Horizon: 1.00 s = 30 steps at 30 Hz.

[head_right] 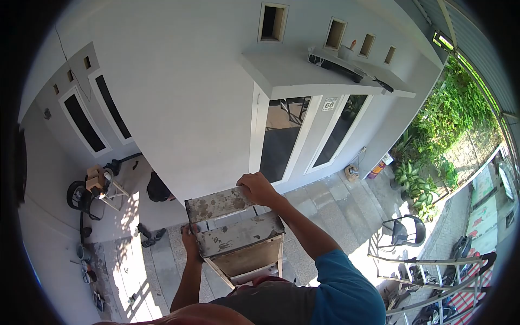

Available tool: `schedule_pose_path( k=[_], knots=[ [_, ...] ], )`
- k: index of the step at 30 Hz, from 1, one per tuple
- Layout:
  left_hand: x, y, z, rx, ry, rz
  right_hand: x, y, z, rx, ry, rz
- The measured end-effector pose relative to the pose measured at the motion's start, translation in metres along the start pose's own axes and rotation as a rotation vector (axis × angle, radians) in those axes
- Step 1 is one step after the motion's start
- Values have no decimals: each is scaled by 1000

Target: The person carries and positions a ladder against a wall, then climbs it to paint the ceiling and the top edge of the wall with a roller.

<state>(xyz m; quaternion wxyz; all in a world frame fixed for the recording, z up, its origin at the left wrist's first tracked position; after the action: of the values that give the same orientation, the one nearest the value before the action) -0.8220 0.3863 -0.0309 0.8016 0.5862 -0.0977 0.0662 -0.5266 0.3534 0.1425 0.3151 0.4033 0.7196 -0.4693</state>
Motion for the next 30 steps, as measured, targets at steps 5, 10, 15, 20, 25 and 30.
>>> schedule_pose_path(
  k=[5,10,15,20,25,30],
  knots=[
    [0,-4,-3,28,-2,17,0,2,-2,-8,12,19],
    [-2,-6,-5,27,-4,-6,-1,8,-1,56,5,-54],
    [-5,-14,-14,60,-45,-5,-12,7,4,78,198,103],
    [-18,-23,-28,155,-9,-82,17,65,8,320,168,-106],
    [-6,9,-9,215,-18,-287,28,73,5,317,112,-173],
    [-5,17,-10,171,-37,-378,19,66,6,332,104,-189]
  ],
)
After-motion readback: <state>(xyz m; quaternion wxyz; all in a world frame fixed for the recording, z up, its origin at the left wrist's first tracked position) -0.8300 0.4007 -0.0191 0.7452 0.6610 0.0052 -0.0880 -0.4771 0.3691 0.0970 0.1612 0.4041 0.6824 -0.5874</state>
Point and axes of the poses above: each hand's wrist, its own z-axis away from the middle knuckle, its own x-axis out of the palm, y = z × x, the point moved 8 cm from there along -z, towards the middle knuckle, and after that the axes turned 4 degrees about z, right-handed, at the moved point
